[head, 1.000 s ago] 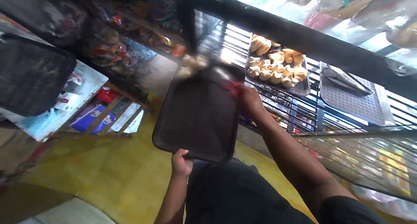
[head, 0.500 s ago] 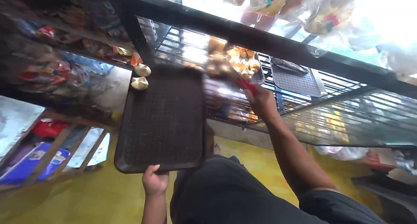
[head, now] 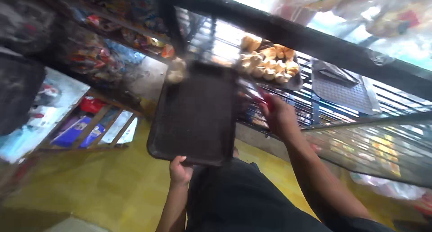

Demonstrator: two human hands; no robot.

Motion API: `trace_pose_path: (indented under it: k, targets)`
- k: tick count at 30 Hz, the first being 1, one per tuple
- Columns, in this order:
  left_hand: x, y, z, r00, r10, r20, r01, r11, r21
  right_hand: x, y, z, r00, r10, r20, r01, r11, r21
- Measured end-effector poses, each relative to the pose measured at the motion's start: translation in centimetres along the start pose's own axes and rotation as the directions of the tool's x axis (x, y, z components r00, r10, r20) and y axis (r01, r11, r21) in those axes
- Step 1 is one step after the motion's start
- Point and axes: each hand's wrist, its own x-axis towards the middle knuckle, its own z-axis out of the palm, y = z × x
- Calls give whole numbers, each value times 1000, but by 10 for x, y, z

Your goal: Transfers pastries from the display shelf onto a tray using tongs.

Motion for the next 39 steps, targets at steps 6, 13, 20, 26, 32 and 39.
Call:
trace_pose_path:
  k: [6, 13, 20, 26, 32, 39]
  targets:
    - [-5, 4, 2, 1000, -5, 1, 5, 1000, -17, 41, -79, 95, 940, -258, 223, 244, 966, 89]
    - [-6, 0, -7, 999, 40, 32, -40, 999, -16, 43, -90, 89, 944, -272, 188, 253, 960, 121]
    - [12, 3, -7, 997, 41, 68, -40, 999, -21, -10, 36, -21, 995, -21, -97, 22, 1000, 11]
    - [21, 9, 4, 997, 48, 56, -49, 998, 31, 17, 90, -38, 950, 255, -180, -267, 962, -49]
    - [16, 9, 11, 997, 38, 63, -41, 998, 46, 28, 94, -31, 960, 238, -151, -243, 970, -16]
    - [12, 4, 7, 999, 14, 51, -15, 1000, 20, -18, 63, -52, 975, 161, -155, -170, 985, -43]
